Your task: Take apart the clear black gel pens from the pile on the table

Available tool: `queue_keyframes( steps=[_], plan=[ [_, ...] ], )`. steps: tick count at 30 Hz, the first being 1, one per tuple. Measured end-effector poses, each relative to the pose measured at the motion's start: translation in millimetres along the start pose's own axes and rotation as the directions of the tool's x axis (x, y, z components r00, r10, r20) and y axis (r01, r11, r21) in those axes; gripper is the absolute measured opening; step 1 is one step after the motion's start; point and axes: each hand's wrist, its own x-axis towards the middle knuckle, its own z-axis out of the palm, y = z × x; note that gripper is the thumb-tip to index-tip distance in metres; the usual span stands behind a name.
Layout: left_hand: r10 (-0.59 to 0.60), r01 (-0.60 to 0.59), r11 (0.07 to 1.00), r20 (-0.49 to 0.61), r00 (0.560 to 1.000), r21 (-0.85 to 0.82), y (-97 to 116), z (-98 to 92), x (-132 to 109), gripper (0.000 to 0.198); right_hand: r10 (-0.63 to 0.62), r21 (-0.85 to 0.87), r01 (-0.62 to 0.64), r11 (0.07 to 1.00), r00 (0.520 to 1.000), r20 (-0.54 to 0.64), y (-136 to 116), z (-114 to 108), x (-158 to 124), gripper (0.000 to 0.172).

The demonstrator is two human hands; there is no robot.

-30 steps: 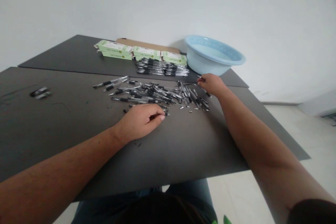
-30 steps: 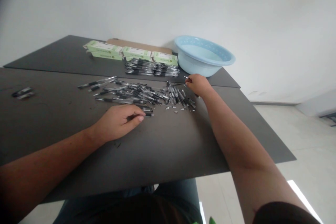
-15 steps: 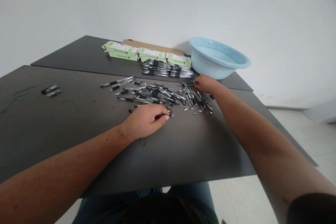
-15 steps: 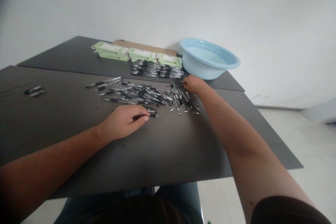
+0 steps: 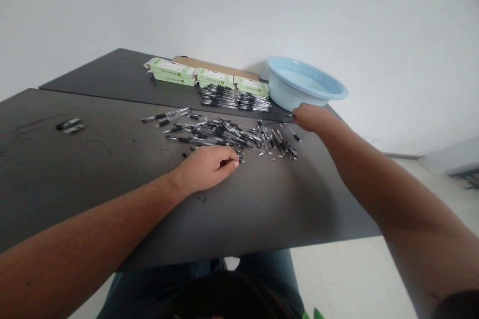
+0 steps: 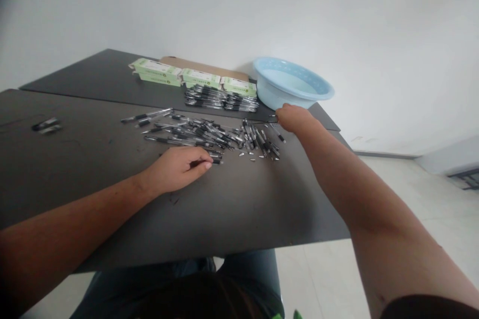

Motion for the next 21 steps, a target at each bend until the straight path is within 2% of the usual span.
queue_keyframes(
  steps=[4, 6, 8, 9, 10, 11, 12, 13, 14, 16, 21],
  plan=[
    [-0.010, 0.010, 1.000, -0.002, 1.000, -0.011, 1.2, -0.3, 0.5, 0.018, 0.026, 0.082, -0.022, 0.996, 0.998, -0.054, 0.7, -21.4, -23.9, 0.020],
    [-0.023, 0.022, 0.999, -0.017, 1.000, -0.030, 2.9, -0.8, 0.9, 0.019, 0.028, 0.164, -0.012, 0.986, 0.995, -0.096, -13.9, -30.4, -41.1, 0.020],
    [-0.039, 0.036, 0.997, -0.043, 0.998, -0.067, 4.6, -0.8, 1.1, 0.021, 0.027, 0.302, 0.017, 0.953, 0.990, -0.142, -40.2, -33.4, -60.8, 0.022],
    [-0.052, 0.047, 0.995, -0.056, 0.997, -0.093, 5.2, -0.4, 1.1, 0.021, 0.039, 0.562, 0.063, 0.825, 0.985, -0.167, -56.9, -32.2, -70.4, 0.020],
    [-0.066, 0.058, 0.991, -0.069, 0.995, -0.121, 5.5, 0.2, 0.9, 0.022, 0.056, 0.785, 0.095, 0.612, 0.985, -0.163, -74.7, -29.4, -79.1, 0.019],
    [-0.082, 0.069, 0.986, -0.081, 0.993, -0.153, 5.7, 1.1, 0.7, 0.022, 0.051, 0.919, 0.109, 0.380, 0.989, -0.139, -92.9, -25.6, -86.5, 0.019],
    [-0.098, 0.079, 0.979, -0.090, 0.991, -0.187, 5.7, 2.2, 0.5, 0.022, 0.024, 0.978, 0.100, 0.183, 0.994, -0.106, -110.5, -21.1, -92.3, 0.021],
    [-0.114, 0.089, 0.971, -0.099, 0.989, -0.224, 5.6, 3.3, 0.3, 0.023, -0.011, 0.997, 0.069, 0.034, 0.998, -0.069, -126.6, -16.6, -96.4, 0.021],
    [-0.130, 0.100, 0.961, -0.104, 0.986, -0.257, 5.6, 4.2, 0.2, 0.023, -0.037, 0.997, 0.029, -0.068, 0.999, -0.032, -140.5, -12.4, -99.0, 0.021],
    [-0.159, 0.120, 0.942, -0.105, 0.982, -0.312, 5.9, 5.4, 0.2, 0.025, -0.064, 0.984, -0.024, -0.177, 0.998, 0.013, -160.8, -5.7, -101.0, 0.018],
    [-0.176, 0.135, 0.925, -0.085, 0.981, -0.355, 8.2, 4.9, 0.5, 0.029, -0.092, 0.955, -0.072, -0.288, 0.995, 0.047, -177.3, 4.7, -103.6, 0.008]
  ],
)
